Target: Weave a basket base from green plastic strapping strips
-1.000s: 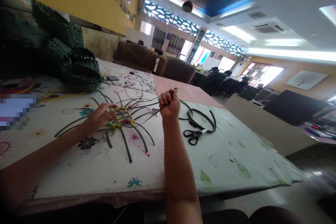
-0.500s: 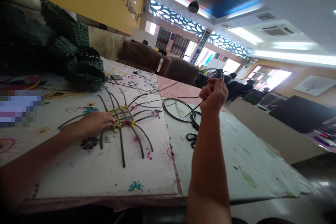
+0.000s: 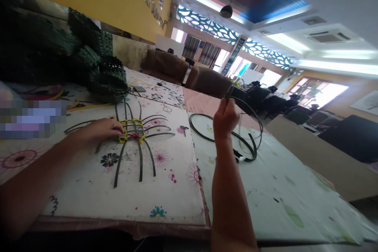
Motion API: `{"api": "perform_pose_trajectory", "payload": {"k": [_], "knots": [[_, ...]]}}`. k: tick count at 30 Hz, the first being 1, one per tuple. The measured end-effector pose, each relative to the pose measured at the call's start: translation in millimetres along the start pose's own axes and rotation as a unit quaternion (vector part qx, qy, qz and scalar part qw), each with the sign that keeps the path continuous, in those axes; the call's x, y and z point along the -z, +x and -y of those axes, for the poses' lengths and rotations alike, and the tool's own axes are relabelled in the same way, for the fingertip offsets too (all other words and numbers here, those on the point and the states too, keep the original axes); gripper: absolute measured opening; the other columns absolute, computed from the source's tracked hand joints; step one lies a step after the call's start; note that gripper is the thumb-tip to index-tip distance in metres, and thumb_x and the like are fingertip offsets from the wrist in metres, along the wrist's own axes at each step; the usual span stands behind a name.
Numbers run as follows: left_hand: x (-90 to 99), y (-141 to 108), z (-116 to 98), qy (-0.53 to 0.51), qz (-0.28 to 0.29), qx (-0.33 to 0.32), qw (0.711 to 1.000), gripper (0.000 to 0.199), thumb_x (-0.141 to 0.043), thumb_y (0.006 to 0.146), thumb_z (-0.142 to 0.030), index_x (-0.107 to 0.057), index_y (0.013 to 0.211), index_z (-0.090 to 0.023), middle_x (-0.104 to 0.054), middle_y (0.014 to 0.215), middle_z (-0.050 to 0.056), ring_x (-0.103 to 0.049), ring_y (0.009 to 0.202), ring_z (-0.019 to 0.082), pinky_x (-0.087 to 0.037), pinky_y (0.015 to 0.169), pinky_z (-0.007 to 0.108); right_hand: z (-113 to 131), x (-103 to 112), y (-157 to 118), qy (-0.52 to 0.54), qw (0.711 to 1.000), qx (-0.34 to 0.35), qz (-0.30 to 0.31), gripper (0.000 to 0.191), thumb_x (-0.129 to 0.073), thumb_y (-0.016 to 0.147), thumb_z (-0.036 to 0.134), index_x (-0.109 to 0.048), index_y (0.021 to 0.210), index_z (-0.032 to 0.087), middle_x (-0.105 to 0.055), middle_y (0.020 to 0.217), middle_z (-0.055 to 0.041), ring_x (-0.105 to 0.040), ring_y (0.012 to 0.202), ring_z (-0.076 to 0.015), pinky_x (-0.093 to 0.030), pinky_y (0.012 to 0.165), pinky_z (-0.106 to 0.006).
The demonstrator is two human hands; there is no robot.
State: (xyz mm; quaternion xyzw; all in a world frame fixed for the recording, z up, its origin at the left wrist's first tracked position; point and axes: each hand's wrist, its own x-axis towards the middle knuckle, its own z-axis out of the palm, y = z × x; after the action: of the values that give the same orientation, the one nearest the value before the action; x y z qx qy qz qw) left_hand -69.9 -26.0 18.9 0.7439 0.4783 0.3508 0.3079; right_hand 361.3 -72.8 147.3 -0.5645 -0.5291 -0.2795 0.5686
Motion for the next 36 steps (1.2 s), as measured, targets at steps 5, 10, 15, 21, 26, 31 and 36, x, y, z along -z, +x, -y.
{"api": "perform_pose_trajectory", "payload": {"k": [5, 10, 15, 21, 26, 31, 36], "knots": [[2.5, -8, -34, 0.047, -0.08, -0.004, 0.996, 0.037, -0.075, 0.072, -0.058, -0.082, 0.084, -0.024, -0.08, 0.094, 0.009, -0.069, 0.092, 0.03, -0.05, 0.078, 0.031, 34, -19, -77, 0.053, 0.98, 0.082, 0.172, 0.03, -0.045, 0.101, 0.039, -0.054, 0.077, 0.024, -0.048, 0.057, 0.0004, -0.037, 0.053, -0.0148, -0.02, 0.058, -0.03], [-21.1, -17, -65, -0.34, -0.02, 0.04, 0.94, 0.08, -0.065, 0.08, -0.082, -0.071, 0.121, -0.014, -0.076, 0.114, 0.019, -0.072, 0.103, 0.031, -0.056, 0.089, 0.039, 68, -26, -136, 0.141, 0.86, 0.218, 0.439, 0.03, -0.047, 0.103, 0.035, -0.052, 0.076, 0.024, -0.057, 0.064, -0.0026, -0.04, 0.056, -0.0149, -0.019, 0.059, -0.031], [-27.8, -24, -81, -0.5, 0.014, 0.06, 0.864, 0.06, -0.061, 0.095, -0.065, -0.065, 0.128, -0.014, -0.077, 0.102, 0.015, -0.075, 0.094, 0.027, -0.06, 0.087, 0.041, 71, -28, -143, 0.173, 0.788, 0.216, 0.55, 0.032, -0.047, 0.103, 0.035, -0.045, 0.073, 0.024, -0.046, 0.062, 0.002, -0.032, 0.056, -0.0136, -0.019, 0.06, -0.03], [-24.1, -22, -78, -0.509, -0.122, 0.093, 0.847, 0.016, -0.073, 0.088, -0.019, -0.068, 0.101, -0.012, -0.065, 0.071, -0.001, -0.071, 0.067, 0.015, -0.06, 0.07, 0.026, 52, -37, -136, 0.254, 0.767, 0.133, 0.574, 0.036, -0.045, 0.1, 0.042, -0.039, 0.069, 0.024, -0.038, 0.061, 0.0039, -0.034, 0.057, -0.0128, -0.024, 0.06, -0.029], [-16.8, -16, -72, -0.503, -0.202, 0.087, 0.836, 0.011, -0.072, 0.087, -0.017, -0.062, 0.091, -0.015, -0.062, 0.065, -0.004, -0.071, 0.066, 0.014, -0.061, 0.069, 0.025, 32, -42, -125, 0.328, 0.749, 0.025, 0.575, 0.039, -0.046, 0.097, 0.049, -0.05, 0.069, 0.023, -0.043, 0.06, 0.004, -0.039, 0.059, -0.0129, -0.032, 0.061, -0.028], [-21.2, -14, -66, -0.478, -0.183, 0.086, 0.855, 0.017, -0.077, 0.079, -0.019, -0.067, 0.092, -0.014, -0.068, 0.072, 0.0, -0.071, 0.069, 0.014, -0.061, 0.074, 0.028, 17, -44, -120, 0.292, 0.753, -0.021, 0.589, 0.044, -0.047, 0.094, 0.056, -0.055, 0.069, 0.021, -0.036, 0.057, 0.006, -0.034, 0.055, -0.0111, -0.028, 0.057, -0.027], [-29.0, -12, -59, -0.35, -0.176, 0.053, 0.919, 0.036, -0.086, 0.068, -0.036, -0.07, 0.093, -0.016, -0.072, 0.085, 0.004, -0.071, 0.085, 0.02, -0.059, 0.09, 0.037, 18, -46, -123, 0.283, 0.744, -0.025, 0.605, 0.046, -0.045, 0.095, 0.058, -0.057, 0.072, 0.02, -0.036, 0.058, 0.006, -0.034, 0.055, -0.0111, -0.028, 0.057, -0.027]]}}
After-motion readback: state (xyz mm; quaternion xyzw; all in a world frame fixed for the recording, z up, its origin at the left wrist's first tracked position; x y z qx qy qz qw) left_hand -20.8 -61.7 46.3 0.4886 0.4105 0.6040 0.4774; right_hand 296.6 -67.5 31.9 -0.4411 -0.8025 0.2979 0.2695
